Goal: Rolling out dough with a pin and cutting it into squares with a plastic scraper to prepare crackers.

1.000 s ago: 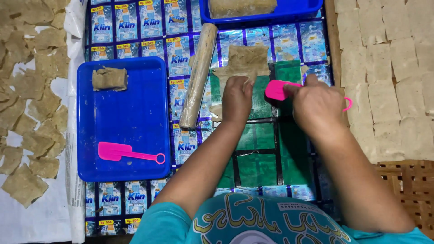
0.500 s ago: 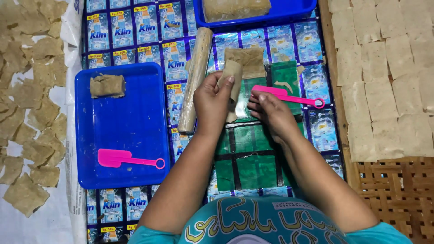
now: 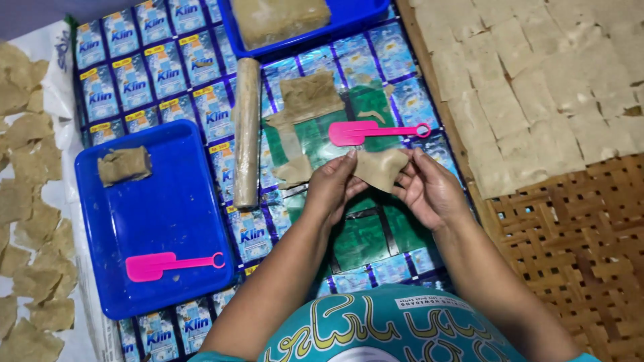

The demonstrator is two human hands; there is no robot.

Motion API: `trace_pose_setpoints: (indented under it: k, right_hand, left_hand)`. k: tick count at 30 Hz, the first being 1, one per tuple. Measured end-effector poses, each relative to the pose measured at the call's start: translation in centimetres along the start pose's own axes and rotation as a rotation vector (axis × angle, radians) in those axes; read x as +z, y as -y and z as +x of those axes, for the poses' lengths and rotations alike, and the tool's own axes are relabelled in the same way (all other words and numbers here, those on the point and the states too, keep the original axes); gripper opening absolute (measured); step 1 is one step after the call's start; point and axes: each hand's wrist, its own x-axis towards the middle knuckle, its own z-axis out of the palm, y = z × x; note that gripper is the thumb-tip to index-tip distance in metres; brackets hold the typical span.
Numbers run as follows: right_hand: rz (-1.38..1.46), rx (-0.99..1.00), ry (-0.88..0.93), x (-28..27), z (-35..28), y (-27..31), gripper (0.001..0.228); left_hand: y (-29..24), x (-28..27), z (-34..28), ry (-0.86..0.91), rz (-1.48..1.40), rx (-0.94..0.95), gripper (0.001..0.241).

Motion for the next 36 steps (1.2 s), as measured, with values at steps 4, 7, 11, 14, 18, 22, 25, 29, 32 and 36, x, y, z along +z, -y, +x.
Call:
trace_pose_setpoints:
  k: [4, 7, 11, 14, 18, 22, 25, 29, 32, 36]
  right_hand:
    - [-0.026, -0.036, -0.09, -4.5, -2.7, 2.4, 0.023]
    - [-0.022, -0.075, -0.16, -7.6, -4.8, 4.3, 0.025]
    - [-0.065, -0.154, -0.258, -11.5, -8.5, 7.8, 0.024]
    - [-0.102, -0.239, -0.337, -15.4, -11.3, 12.0, 0.025]
    - [-0.068, -0.453, -0.172, -20.1, -14.8, 19.8, 0.035]
    - [-0.256, -0.493, -0.541, -22.5, -15.1, 28.1, 0.032]
    - [-0.355, -0.471, -0.738, -24.8, -12.3, 33.5, 0.026]
    - [-0.273, -0.524, -0.854, -26.0, -7.3, 38.5, 0.028]
    - [-0.193, -0.575, -0.681, -28.4, -3.6, 40.5, 0.028]
    - [-0.152, -0.587, -0.727, -35.5, 0.4, 41.1, 0.023]
  left_hand:
    - [1.0, 3.8, -1.9, 0.046, 0.122, -0.156, 0.056]
    - [2.1, 6.8, -2.4, 0.158, 0.25, -0.246, 0.062]
    - [6.9, 9.7, -0.8, 0.266, 0.555, -0.215, 0.07]
    - [7.6, 12.6, -2.4, 0.236, 0.928, 0.153, 0.046]
    - [9.1, 13.9, -3.2, 0.235, 1.134, 0.687, 0.031]
    - [10.6, 13.6, -3.0, 0.22, 1.21, 0.863, 0.028]
    - [10.6, 13.8, -3.3, 0.257, 1.307, 0.876, 0.022]
    - [10.4, 14.1, -3.4, 0.266, 1.314, 0.88, 0.023]
    - [10.4, 14.2, -3.4, 0.269, 1.336, 0.89, 0.021]
    - [10.2, 14.3, -3.4, 0.292, 1.334, 0.878, 0.022]
